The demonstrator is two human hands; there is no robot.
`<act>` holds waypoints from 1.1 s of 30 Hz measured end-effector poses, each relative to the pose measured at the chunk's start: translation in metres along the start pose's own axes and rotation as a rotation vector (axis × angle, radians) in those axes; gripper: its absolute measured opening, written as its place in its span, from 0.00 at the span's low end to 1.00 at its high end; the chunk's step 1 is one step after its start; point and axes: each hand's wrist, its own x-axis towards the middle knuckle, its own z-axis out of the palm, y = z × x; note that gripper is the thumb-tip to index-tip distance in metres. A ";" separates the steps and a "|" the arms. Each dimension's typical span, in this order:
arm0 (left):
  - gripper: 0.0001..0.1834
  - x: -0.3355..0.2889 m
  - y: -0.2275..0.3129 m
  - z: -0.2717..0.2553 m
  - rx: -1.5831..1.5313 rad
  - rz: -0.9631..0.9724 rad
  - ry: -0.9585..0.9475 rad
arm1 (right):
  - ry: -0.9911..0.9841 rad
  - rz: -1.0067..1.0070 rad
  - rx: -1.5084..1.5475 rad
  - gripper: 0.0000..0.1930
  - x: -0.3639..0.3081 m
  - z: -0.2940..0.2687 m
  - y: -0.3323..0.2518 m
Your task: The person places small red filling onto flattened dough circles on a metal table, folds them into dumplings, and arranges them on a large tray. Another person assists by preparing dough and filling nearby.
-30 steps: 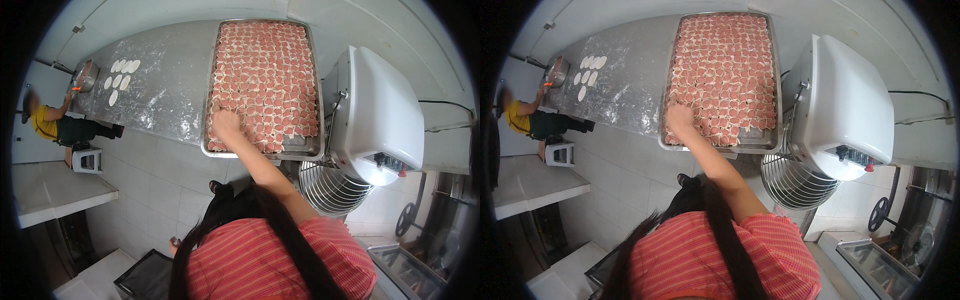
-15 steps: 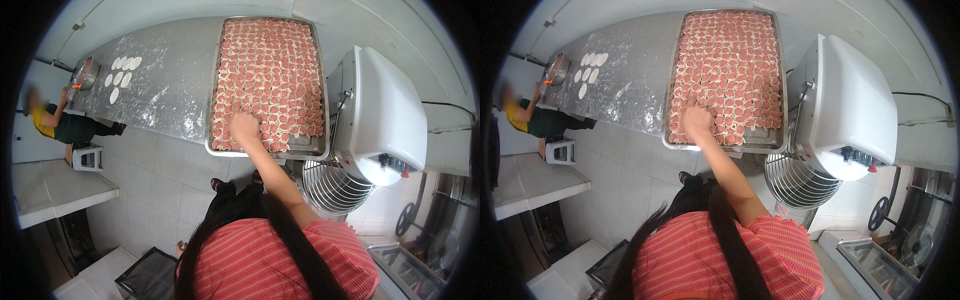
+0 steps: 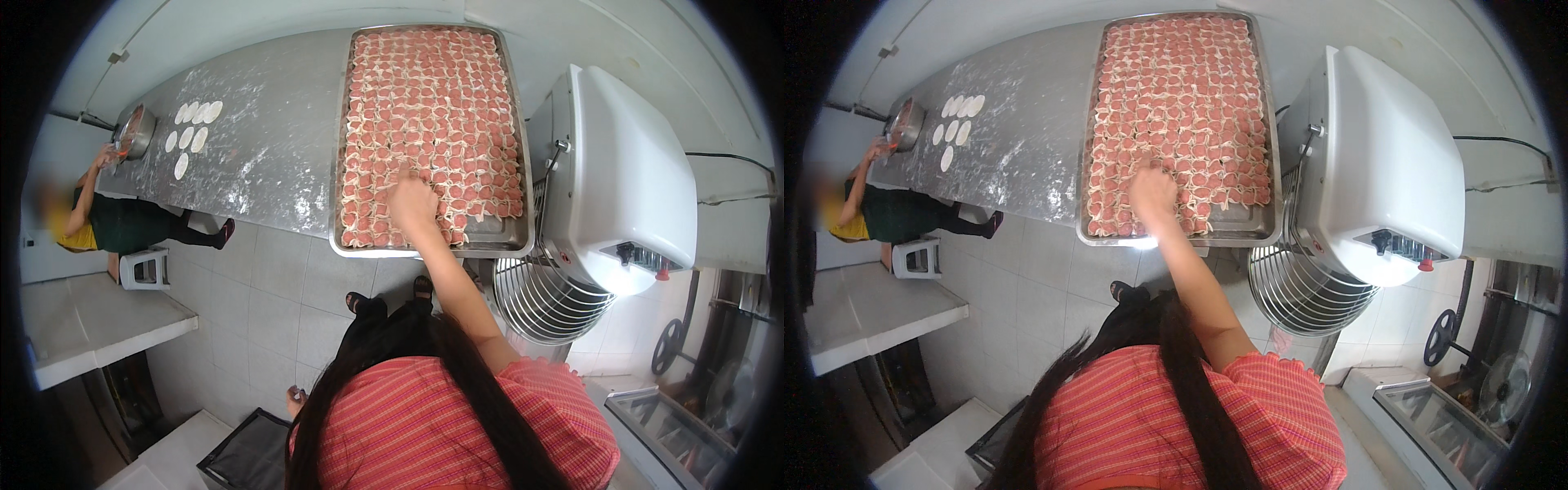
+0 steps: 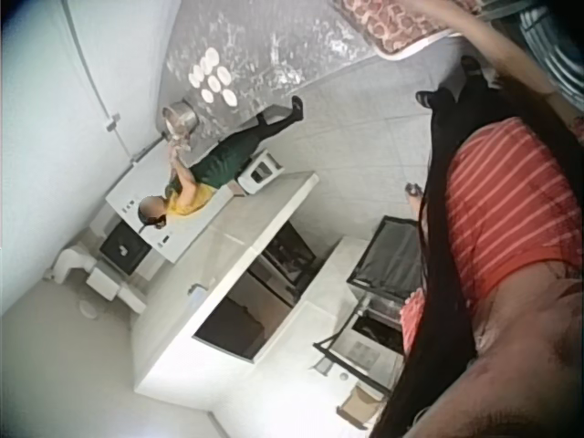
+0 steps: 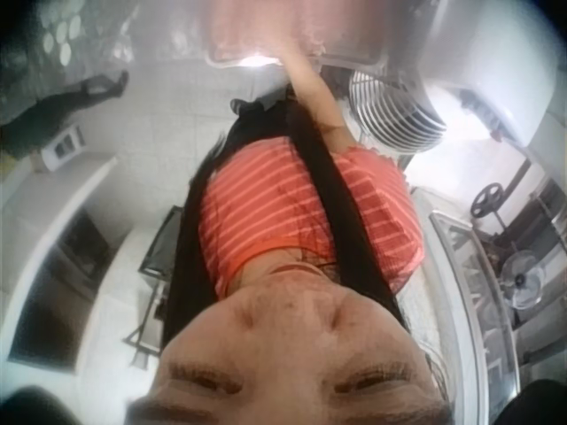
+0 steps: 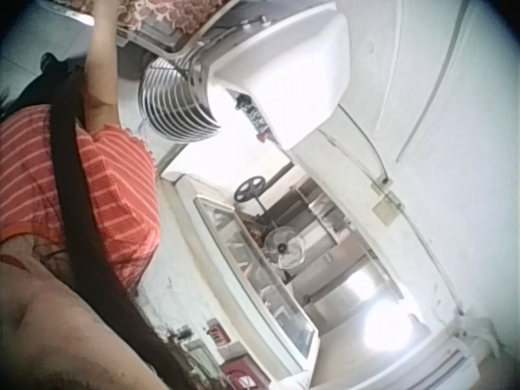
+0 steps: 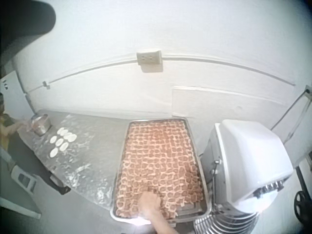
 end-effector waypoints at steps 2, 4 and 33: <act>0.16 0.002 -0.021 0.001 0.090 0.049 0.003 | -0.017 0.032 0.022 0.22 -0.002 -0.011 -0.003; 0.16 -0.007 -0.045 0.002 0.269 0.094 0.039 | -0.039 0.037 0.031 0.22 -0.006 -0.013 -0.009; 0.16 0.030 0.009 0.007 0.153 0.078 0.070 | 0.169 0.216 -0.037 0.21 -0.001 -0.053 0.062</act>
